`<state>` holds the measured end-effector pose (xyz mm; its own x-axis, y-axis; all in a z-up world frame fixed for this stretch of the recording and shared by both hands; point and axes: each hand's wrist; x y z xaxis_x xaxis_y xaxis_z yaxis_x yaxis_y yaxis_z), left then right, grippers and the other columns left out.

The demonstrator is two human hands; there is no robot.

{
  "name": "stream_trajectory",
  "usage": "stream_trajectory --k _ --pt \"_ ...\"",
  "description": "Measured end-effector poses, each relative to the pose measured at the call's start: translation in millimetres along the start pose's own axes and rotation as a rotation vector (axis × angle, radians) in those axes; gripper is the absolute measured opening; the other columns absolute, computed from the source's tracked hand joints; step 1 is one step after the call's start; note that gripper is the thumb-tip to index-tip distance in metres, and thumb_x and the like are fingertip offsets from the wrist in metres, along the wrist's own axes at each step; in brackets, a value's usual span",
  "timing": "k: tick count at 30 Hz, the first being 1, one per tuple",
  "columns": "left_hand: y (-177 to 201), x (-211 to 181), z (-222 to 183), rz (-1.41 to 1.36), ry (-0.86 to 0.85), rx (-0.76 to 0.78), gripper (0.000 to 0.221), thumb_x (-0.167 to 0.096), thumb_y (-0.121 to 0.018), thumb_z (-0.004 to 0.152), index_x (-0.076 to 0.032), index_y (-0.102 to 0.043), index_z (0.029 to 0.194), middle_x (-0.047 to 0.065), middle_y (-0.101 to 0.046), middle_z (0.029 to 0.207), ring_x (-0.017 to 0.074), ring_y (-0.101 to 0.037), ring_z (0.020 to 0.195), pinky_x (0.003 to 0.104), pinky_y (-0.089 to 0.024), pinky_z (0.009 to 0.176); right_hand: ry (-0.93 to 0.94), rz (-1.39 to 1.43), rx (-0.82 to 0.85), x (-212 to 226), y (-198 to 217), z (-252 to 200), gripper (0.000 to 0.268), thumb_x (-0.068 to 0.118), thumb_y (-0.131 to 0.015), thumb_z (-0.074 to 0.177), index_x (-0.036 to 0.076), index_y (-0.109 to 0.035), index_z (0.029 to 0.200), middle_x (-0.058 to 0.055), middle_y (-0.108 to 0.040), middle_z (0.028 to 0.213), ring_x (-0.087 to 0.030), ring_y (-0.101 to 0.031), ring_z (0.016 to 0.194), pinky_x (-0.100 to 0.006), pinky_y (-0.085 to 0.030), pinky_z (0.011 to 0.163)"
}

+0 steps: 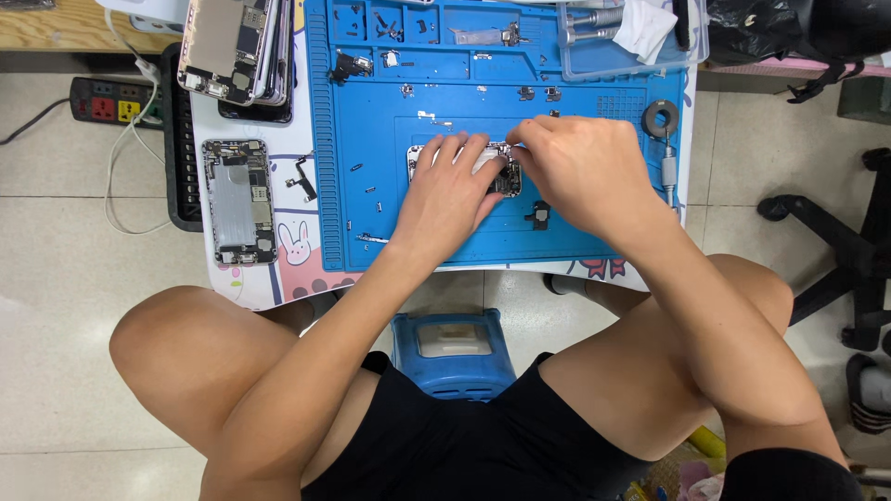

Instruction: The person assembles a smartphone chassis on a blue work mat, using a screwdriver to secure screws and tweezers to position small components. The person handles the phone frame, screws, and internal parts, placing the assembled unit aside at the end.

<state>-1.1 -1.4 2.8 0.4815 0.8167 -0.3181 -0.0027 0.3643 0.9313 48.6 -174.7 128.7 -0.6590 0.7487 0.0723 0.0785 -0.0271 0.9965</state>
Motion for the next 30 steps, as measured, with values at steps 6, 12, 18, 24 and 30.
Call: stream_trajectory --k 6,12,18,24,30 --pt "0.0 -1.3 -0.2 0.022 0.015 -0.001 0.039 -0.036 -0.08 0.094 -0.016 -0.071 0.126 0.008 -0.055 0.129 0.0311 -0.056 0.127 0.054 -0.039 0.115 -0.037 -0.093 -0.032 -0.2 -6.8 2.7 0.017 0.018 -0.061 0.11 0.01 -0.075 0.114 0.0 -0.063 0.062 -0.013 -0.062 0.056 -0.021 -0.046 0.047" --pt "-0.9 -1.0 0.0 -0.008 0.018 -0.008 0.04 -0.035 -0.08 0.095 -0.015 -0.071 0.128 0.009 -0.056 0.128 0.031 -0.055 0.128 0.055 -0.039 0.115 -0.023 -0.109 -0.027 -3.6 -15.8 -1.3 0.012 0.014 -0.065 0.104 0.01 -0.075 0.109 0.002 -0.063 0.062 -0.011 -0.06 0.057 -0.019 -0.044 0.049" --pt "-1.1 -0.2 -0.9 -0.02 0.017 -0.012 0.041 -0.034 -0.08 0.094 -0.014 -0.071 0.129 0.009 -0.056 0.129 0.0316 -0.055 0.128 0.055 -0.039 0.115 -0.098 -0.045 0.061 -2.8 -8.5 -4.1 0.02 0.013 -0.058 0.111 0.006 -0.076 0.106 -0.004 -0.063 0.057 -0.015 -0.058 0.046 -0.023 -0.043 0.044" --pt "-3.3 -1.0 -1.9 0.003 0.013 -0.032 0.042 -0.035 -0.082 0.092 -0.015 -0.072 0.127 0.009 -0.056 0.128 0.0306 -0.055 0.126 0.055 -0.04 0.115 -0.014 -0.127 0.002 9.1 -1.2 -1.4 0.015 0.018 -0.065 0.105 0.009 -0.077 0.107 -0.002 -0.066 0.068 -0.013 -0.063 0.065 -0.021 -0.049 0.051" --pt "-1.9 -1.1 -1.3 0.015 0.008 -0.049 0.04 -0.035 -0.081 0.094 -0.015 -0.071 0.126 0.01 -0.056 0.129 0.0312 -0.054 0.128 0.055 -0.04 0.115 -0.078 -0.141 0.057 6.2 -5.7 0.4 0.017 0.017 -0.065 0.109 0.01 -0.077 0.1 -0.002 -0.068 0.064 -0.014 -0.064 0.054 -0.022 -0.048 0.048"
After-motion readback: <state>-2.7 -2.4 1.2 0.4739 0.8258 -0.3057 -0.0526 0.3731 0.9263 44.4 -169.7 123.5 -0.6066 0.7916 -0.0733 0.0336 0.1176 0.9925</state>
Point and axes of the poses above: each hand's wrist, its own z-axis towards the middle knuckle, its own y-axis out of the back of the hand, x = y × z
